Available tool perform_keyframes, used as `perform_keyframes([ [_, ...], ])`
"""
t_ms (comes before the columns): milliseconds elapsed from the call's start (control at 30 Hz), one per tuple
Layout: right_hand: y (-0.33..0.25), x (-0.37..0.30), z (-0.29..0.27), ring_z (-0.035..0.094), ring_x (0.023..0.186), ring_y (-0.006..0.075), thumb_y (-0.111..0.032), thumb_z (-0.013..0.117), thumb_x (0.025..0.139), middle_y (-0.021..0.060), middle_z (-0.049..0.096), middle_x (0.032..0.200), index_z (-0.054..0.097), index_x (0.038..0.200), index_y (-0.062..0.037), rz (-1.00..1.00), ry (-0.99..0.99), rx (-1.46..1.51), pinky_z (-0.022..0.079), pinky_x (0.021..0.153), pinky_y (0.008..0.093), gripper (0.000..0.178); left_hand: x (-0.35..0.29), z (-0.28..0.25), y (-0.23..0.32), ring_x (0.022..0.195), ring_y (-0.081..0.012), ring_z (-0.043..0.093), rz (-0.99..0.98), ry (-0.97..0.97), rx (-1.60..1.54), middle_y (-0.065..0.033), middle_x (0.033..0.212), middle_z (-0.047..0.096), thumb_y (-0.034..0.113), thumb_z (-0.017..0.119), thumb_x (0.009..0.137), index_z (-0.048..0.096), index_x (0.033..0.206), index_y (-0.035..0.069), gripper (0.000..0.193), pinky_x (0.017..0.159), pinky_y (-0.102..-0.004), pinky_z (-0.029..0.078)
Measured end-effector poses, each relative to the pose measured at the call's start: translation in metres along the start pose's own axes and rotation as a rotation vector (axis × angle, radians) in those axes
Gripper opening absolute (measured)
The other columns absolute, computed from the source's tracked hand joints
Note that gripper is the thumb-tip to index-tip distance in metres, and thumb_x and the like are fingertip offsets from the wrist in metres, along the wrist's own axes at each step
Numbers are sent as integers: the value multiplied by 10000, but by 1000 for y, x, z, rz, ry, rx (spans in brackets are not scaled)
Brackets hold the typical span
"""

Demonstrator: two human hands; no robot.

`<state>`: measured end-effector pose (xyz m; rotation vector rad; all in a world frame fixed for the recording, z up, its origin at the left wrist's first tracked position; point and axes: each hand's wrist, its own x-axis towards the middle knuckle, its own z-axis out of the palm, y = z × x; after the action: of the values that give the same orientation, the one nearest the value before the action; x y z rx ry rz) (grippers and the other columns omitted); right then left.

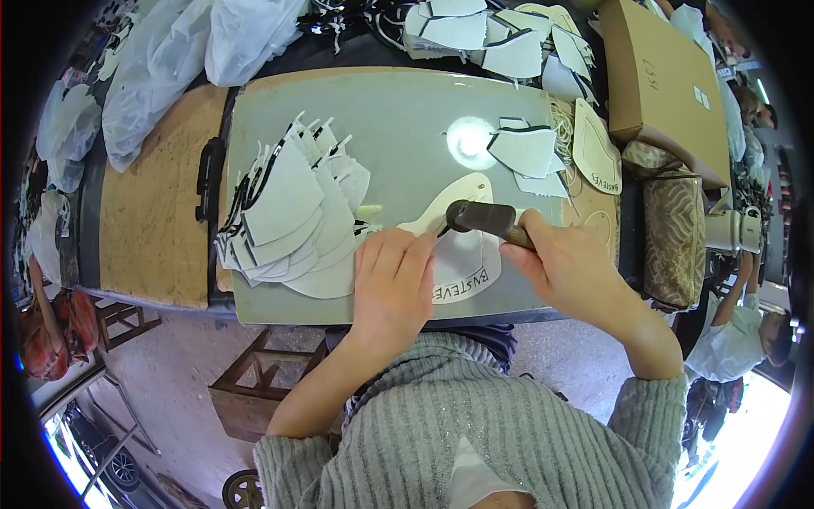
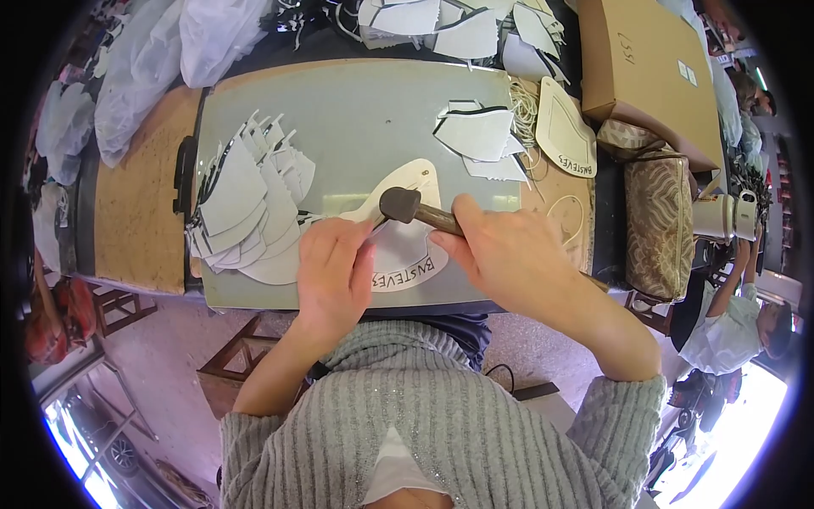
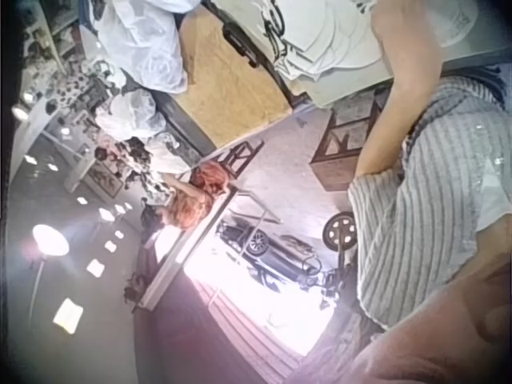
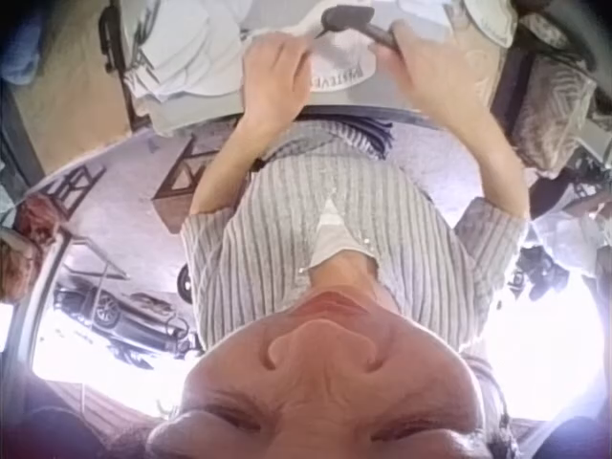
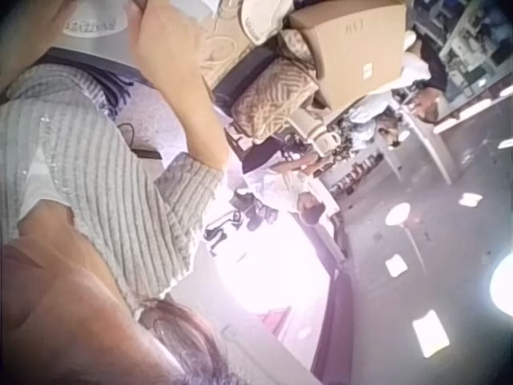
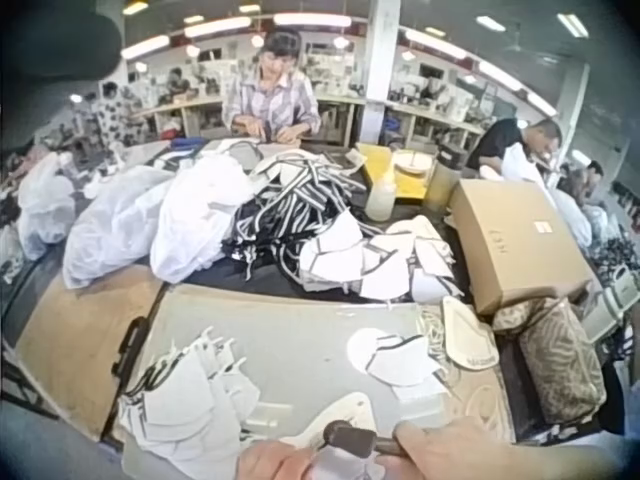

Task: Hammering shoe upper components onto a template at a workbench.

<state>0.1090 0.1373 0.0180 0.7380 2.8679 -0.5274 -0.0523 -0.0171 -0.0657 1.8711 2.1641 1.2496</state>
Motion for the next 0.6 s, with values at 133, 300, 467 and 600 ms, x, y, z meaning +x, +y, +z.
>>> perform_keyframes([
  [133, -6, -2, -5, 611, 517, 333, -363, 547, 975, 117, 591, 570, 480, 888, -56, 22, -16, -27, 446, 467, 446, 327, -1, -1, 0, 907, -295, 577, -33, -39, -31, -84, 915, 589, -24, 670, 721, 677, 989, 8, 270, 815, -406, 441],
  [300, -7, 1, 5, 610, 519, 333, -361, 552, 972, 116, 601, 594, 478, 882, -39, -13, -52, -51, 446, 463, 452, 342, 2, 0, -1, 907, -295, 574, 26, -35, -6, -86, 914, 587, -19, 670, 736, 678, 989, 2, 254, 814, -404, 440],
  [467, -5, 5, 1, 618, 521, 335, -346, 562, 964, 127, 622, 617, 489, 877, -24, -8, -50, -17, 456, 463, 444, 341, 1, -1, -1, 906, -295, 573, 20, -22, -3, -87, 910, 581, -14, 670, 739, 677, 986, 0, 248, 818, -405, 439],
  [600, 0, 4, 12, 620, 554, 355, -321, 597, 943, 144, 606, 617, 472, 892, -36, 32, -150, -60, 465, 509, 445, 316, 2, -1, -1, 924, -284, 570, -1, -21, -21, -84, 921, 579, -7, 676, 741, 678, 981, 3, 240, 831, -408, 437],
])
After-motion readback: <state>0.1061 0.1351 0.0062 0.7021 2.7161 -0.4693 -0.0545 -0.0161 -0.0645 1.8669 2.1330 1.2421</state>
